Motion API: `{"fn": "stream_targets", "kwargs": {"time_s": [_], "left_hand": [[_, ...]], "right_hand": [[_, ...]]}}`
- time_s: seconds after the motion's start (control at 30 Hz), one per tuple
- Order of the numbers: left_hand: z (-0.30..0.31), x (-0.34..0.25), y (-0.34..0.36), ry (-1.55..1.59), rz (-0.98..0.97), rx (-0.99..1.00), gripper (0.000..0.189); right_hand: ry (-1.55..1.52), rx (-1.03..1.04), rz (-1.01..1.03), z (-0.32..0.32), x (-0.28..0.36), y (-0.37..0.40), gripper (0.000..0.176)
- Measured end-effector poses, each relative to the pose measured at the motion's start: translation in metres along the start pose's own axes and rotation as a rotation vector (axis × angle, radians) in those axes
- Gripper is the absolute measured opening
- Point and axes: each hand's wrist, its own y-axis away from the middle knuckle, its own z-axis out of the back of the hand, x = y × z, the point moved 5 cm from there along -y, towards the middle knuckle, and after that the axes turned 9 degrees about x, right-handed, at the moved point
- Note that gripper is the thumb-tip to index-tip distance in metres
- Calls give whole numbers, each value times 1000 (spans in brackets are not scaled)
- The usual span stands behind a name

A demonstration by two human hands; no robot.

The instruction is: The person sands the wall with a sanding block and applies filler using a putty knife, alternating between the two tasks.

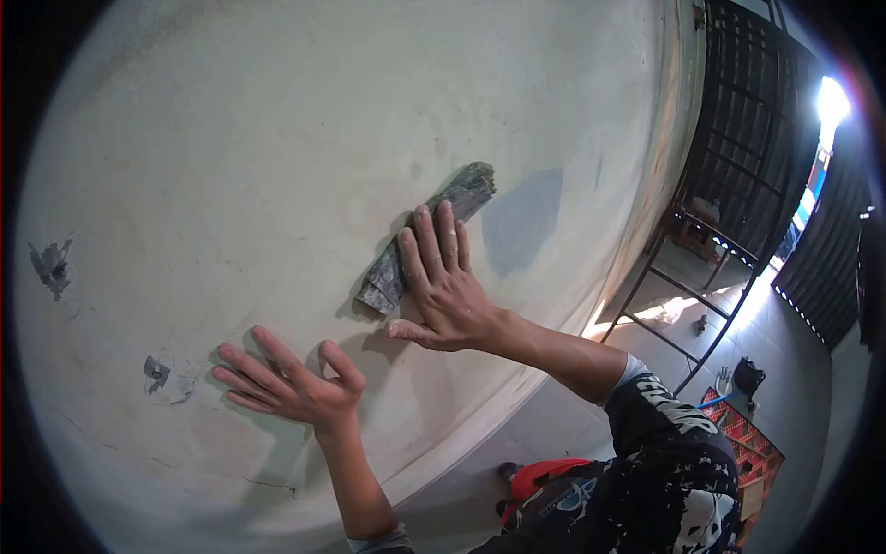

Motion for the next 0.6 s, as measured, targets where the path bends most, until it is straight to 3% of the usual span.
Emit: {"fn": "stream_targets", "kwargs": {"time_s": [0.07,0.3,0.43,0.6], "left_hand": [[0,1,0,21,3,8,75],[2,2,4,26,-8,31,73],[12,7,4,30,-50,6,70],[11,2,-3,2,-126,-35,66]], "right_hand": [[31,61,-18,-1,1,-2,120],[61,-5,-9,-2,6,0,122],[-27,-58,-22,2,12,1,109],[-132,-6,109,9,-8,1,94]]}}
